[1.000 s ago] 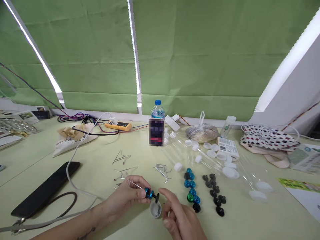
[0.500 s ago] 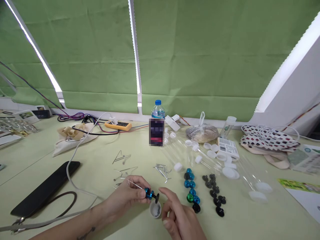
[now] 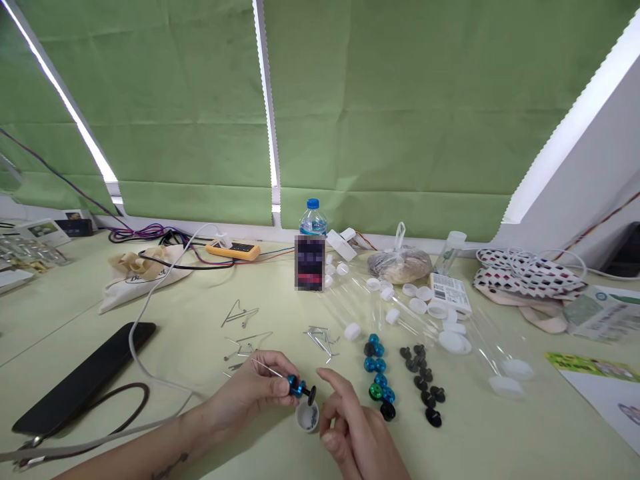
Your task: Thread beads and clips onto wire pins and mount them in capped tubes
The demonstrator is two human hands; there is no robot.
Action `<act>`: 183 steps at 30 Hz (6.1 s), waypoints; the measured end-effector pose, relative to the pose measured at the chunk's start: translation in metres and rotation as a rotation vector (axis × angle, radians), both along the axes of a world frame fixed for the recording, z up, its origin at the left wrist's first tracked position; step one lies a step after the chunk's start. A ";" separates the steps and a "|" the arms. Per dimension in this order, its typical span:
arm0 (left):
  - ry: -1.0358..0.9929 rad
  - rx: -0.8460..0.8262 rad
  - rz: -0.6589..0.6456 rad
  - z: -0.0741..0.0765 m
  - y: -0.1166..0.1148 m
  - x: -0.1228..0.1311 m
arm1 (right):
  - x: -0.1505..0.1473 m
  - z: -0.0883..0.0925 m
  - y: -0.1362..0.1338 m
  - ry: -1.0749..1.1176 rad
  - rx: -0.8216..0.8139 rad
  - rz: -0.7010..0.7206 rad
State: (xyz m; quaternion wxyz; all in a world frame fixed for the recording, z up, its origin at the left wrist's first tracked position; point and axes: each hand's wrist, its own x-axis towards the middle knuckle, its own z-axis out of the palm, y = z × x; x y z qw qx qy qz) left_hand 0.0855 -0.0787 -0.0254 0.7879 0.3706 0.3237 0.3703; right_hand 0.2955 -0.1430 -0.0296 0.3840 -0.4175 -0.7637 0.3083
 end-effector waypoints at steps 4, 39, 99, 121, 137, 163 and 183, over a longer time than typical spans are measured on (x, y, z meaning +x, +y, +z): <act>-0.004 -0.003 0.000 0.000 0.000 0.000 | 0.001 -0.002 0.000 -0.026 0.004 -0.001; -0.001 -0.014 0.010 -0.002 0.000 -0.001 | 0.002 -0.001 -0.001 -0.042 -0.024 -0.015; -0.025 -0.006 0.001 0.000 0.000 -0.001 | 0.005 -0.010 0.006 0.003 0.117 0.014; -0.022 -0.012 0.001 0.001 -0.001 0.000 | 0.006 -0.008 0.004 -0.050 0.186 -0.006; -0.023 -0.011 0.003 0.003 -0.001 0.000 | 0.008 -0.014 0.005 -0.014 0.104 -0.005; -0.013 -0.016 0.003 0.004 0.000 0.000 | 0.008 -0.013 0.002 -0.025 0.032 -0.017; -0.041 -0.006 -0.004 0.002 0.001 0.000 | 0.008 -0.012 0.003 0.024 0.120 -0.001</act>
